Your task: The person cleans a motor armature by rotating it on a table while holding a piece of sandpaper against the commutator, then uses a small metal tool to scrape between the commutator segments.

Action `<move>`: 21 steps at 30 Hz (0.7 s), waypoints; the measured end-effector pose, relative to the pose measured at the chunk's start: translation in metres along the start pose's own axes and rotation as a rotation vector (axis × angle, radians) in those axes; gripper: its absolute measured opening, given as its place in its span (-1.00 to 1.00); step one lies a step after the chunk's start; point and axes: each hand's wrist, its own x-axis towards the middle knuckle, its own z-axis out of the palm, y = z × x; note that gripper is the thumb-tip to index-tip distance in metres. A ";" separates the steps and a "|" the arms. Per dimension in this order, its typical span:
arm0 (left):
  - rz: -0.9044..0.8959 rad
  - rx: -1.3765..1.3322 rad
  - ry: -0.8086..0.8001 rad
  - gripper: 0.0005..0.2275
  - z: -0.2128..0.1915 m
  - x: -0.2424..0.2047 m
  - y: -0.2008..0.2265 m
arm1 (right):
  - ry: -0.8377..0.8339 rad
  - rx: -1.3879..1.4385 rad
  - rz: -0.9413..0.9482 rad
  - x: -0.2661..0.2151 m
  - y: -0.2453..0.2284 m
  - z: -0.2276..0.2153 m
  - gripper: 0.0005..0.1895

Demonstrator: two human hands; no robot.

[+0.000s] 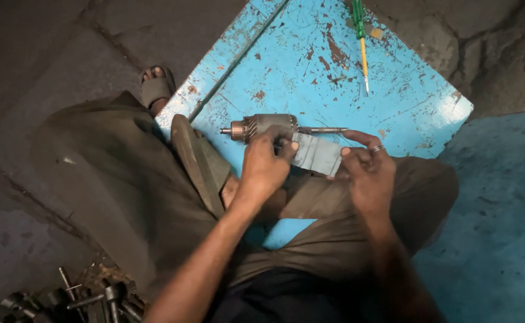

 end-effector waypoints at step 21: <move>0.268 0.083 0.065 -0.84 -0.031 0.023 0.034 | -0.219 -0.078 0.101 0.032 -0.022 0.026 -0.66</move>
